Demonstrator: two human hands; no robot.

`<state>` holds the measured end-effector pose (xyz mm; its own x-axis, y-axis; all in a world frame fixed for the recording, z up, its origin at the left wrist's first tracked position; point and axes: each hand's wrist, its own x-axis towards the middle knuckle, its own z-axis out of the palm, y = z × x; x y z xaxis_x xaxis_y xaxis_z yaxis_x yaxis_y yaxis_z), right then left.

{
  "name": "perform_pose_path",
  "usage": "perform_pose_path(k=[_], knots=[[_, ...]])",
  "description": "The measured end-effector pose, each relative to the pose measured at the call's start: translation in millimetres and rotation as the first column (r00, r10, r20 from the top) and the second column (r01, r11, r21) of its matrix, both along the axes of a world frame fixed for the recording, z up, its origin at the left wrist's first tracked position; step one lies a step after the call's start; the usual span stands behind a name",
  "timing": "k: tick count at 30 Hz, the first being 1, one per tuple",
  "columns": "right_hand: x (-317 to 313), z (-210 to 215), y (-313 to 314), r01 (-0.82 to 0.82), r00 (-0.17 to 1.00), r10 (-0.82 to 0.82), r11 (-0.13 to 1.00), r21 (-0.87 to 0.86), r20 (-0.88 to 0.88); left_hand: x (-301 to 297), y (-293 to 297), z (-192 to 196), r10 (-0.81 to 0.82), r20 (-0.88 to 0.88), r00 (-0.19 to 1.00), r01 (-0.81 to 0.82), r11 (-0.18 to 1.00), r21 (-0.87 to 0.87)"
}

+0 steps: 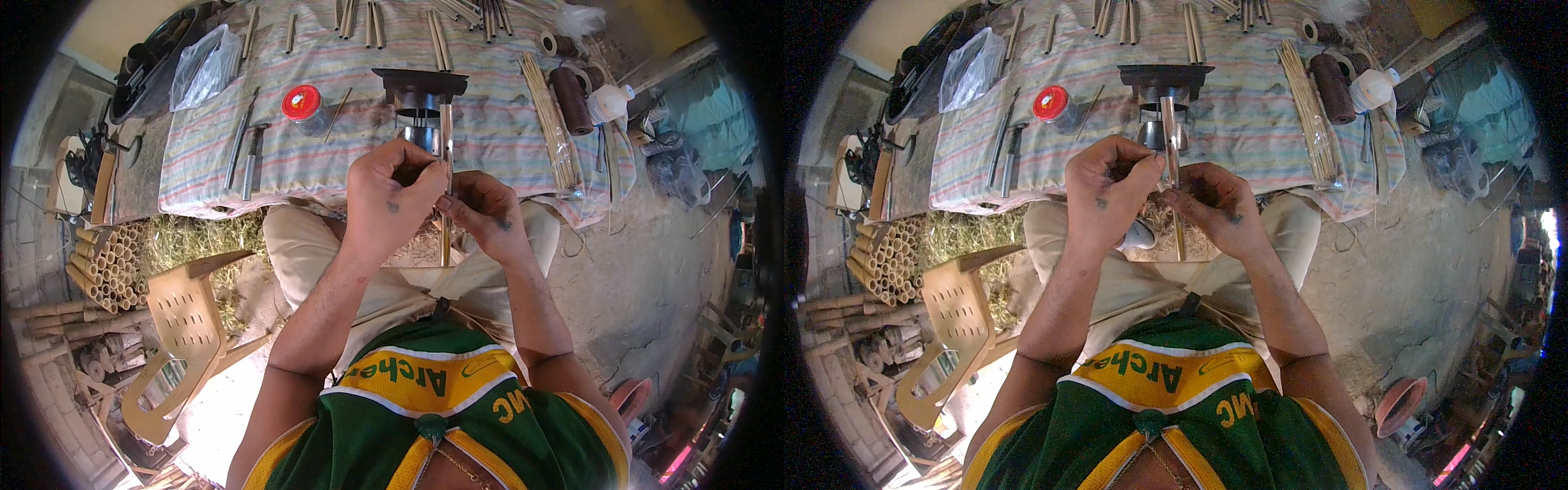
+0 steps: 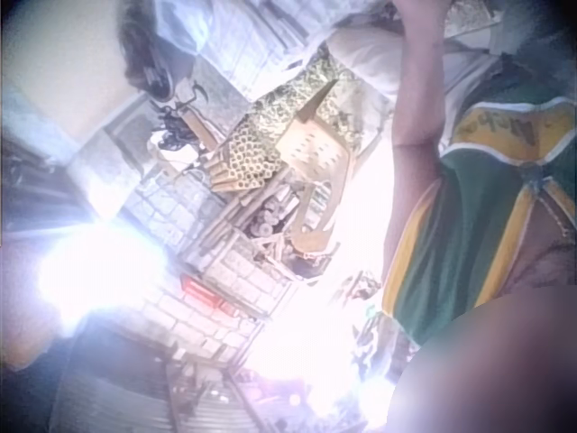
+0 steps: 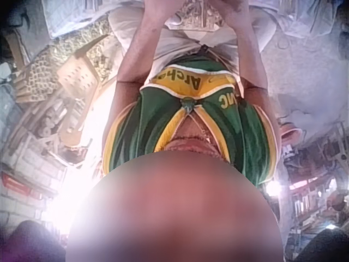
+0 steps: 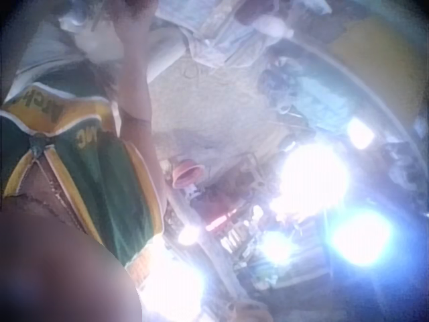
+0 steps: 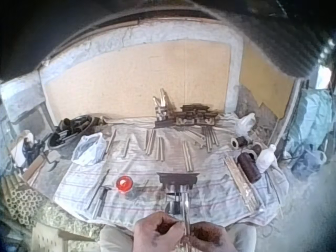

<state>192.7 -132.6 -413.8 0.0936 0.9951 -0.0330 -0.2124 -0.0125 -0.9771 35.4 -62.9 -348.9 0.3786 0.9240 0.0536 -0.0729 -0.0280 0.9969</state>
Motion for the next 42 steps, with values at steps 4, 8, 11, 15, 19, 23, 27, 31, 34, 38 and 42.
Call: perform_pose_path(k=[4,8,11,15,19,23,27,31,34,38,42], knots=[[0,1,-1,0.002,0.999,0.000,0.999,-0.034,0.050,1,4,-2,0.031,-0.089,0.996,-0.028,0.999,0.030],[-2,3,-2,-0.016,1.000,0.017,0.999,-0.033,0.006,2,7,-6,0.046,-0.106,0.993,-0.042,0.998,0.039],[-3,4,-3,0.004,0.999,-0.003,0.999,-0.047,0.040,2,8,-9,0.044,-0.119,0.992,-0.039,0.998,0.041],[-2,4,-3,0.029,0.989,-0.025,0.999,-0.024,0.142,-1,8,-10,-0.004,-0.138,0.990,0.012,0.998,0.062],[-1,1,-2,0.039,0.995,-0.036,0.999,-0.024,0.089,-4,3,-8,0.003,-0.127,0.992,0.010,0.995,0.102],[-2,1,-2,0.002,0.998,-0.001,1.000,-0.013,0.069,-5,0,-5,0.008,-0.045,0.999,-0.003,0.994,0.107],[-3,3,-3,0.000,1.000,0.000,1.000,0.012,0.008,-4,1,-5,0.040,-0.090,0.995,-0.023,0.983,0.183],[-5,5,-4,0.011,1.000,-0.011,1.000,0.003,-0.014,-3,0,-5,0.028,-0.082,0.996,-0.012,0.983,0.184],[-5,6,-5,0.007,1.000,-0.007,1.000,0.005,-0.009,-2,0,-5,0.030,-0.104,0.994,-0.008,0.978,0.207],[-5,7,-5,0.013,1.000,-0.013,1.000,0.008,0.028,-1,1,-5,0.038,-0.145,0.989,0.007,0.954,0.300],[-4,6,-5,0.021,0.999,-0.022,1.000,0.017,0.046,-1,1,-5,0.096,-0.205,0.974,-0.001,0.907,0.422]])
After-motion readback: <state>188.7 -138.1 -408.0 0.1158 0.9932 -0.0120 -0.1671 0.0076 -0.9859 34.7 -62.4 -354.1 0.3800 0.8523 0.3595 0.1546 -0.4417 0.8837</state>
